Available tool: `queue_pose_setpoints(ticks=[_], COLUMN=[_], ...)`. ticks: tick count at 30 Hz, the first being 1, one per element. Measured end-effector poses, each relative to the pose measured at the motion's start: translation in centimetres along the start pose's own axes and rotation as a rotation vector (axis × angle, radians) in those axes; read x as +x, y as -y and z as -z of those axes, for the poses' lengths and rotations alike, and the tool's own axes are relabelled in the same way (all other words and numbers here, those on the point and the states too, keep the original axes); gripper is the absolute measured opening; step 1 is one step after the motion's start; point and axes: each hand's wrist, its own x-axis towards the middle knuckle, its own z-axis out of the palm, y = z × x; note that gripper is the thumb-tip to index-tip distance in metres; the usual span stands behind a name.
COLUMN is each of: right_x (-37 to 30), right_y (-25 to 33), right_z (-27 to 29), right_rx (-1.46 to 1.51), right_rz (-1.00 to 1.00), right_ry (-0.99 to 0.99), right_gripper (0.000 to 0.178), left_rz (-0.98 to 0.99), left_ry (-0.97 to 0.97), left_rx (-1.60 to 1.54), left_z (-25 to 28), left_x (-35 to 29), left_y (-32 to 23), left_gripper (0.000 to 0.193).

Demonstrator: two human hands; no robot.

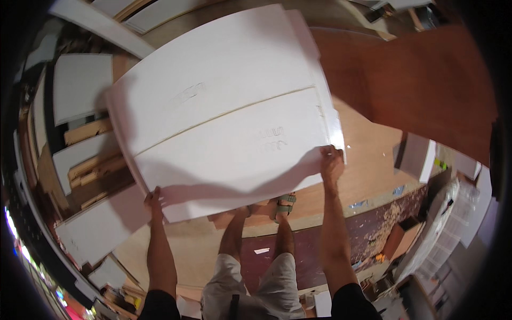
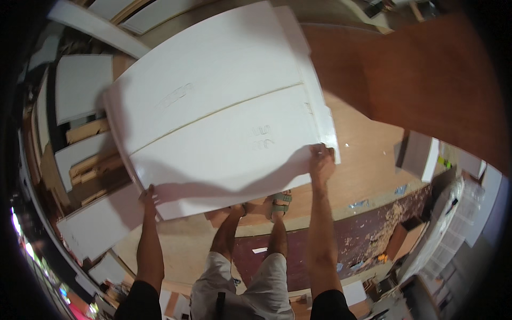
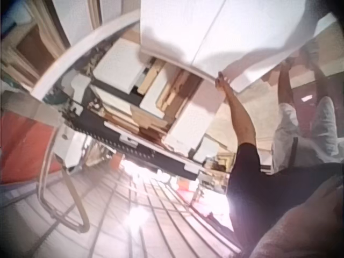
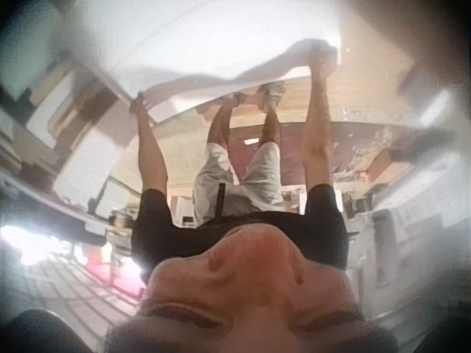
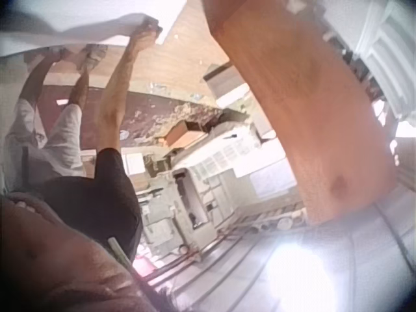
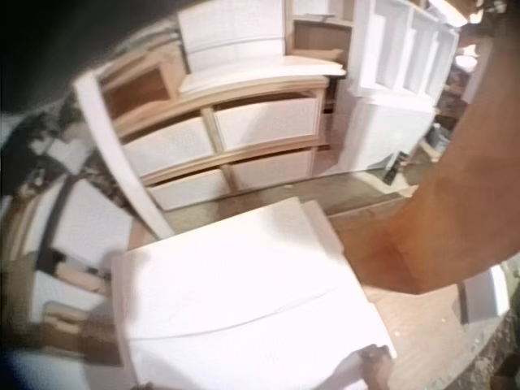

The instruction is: The person applies white edge banding to the edges of white cabinet doors. They measure and cut the banding with shears, then press it onto the door edges. The person handles multiple doors and pieces of banding in a workshop setting.

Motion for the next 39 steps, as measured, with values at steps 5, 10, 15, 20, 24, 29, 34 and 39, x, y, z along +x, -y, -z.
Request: queue_pose_setpoints(ticks=[5, 10, 15, 20, 24, 29, 34, 39], right_x=[0.4, 0.6, 0.9, 1.0, 1.0, 0.7, 0.9, 1.8], right_y=[-0.7, -0.7, -0.8, -1.3, -1.2, -0.9, -1.5, -3.4], right_z=[-0.3, 0.5, 0.5, 0.1, 0.3, 0.3, 0.0, -1.1], right_rx=[-0.025, -0.090, -0.086, -0.052, -0.045, 0.076, 0.089, -0.008], right_rz=[0.031, 0.000, 0.052, 0.087, 0.072, 0.080, 0.081, 0.061], right_ry=[0.030, 0.112, 0.135, 0.154, 0.151, 0.195, 0.176, 0.145], right_gripper=[0.011, 0.024, 0.033, 0.033, 0.032, 0.031, 0.031, 0.029], left_rz=[0.000, -0.046, -0.015, 0.010, -0.019, -0.001, 0.034, -0.197], left_ry=[-0.024, -0.223, -0.268, -0.227, -0.250, -0.327, -0.309, -0.374], left_rx=[-0.091, 0.102, 0.075, 0.015, -0.012, 0.058, 0.164, 0.213], left_z=[0.1, 0.1, 0.5, 1.1, 1.1, 0.9, 0.3, 0.1], left_x=[-0.3, -1.0, -1.4, -1.7, -1.6, -1.2, -0.5, 0.6], left_y=[-0.1, -0.5, -1.3, -1.7, -1.2, -0.5, -0.2, 2.1], left_gripper=[0.041, 0.048, 0.059, 0.066, 0.067, 0.062, 0.059, 0.053])
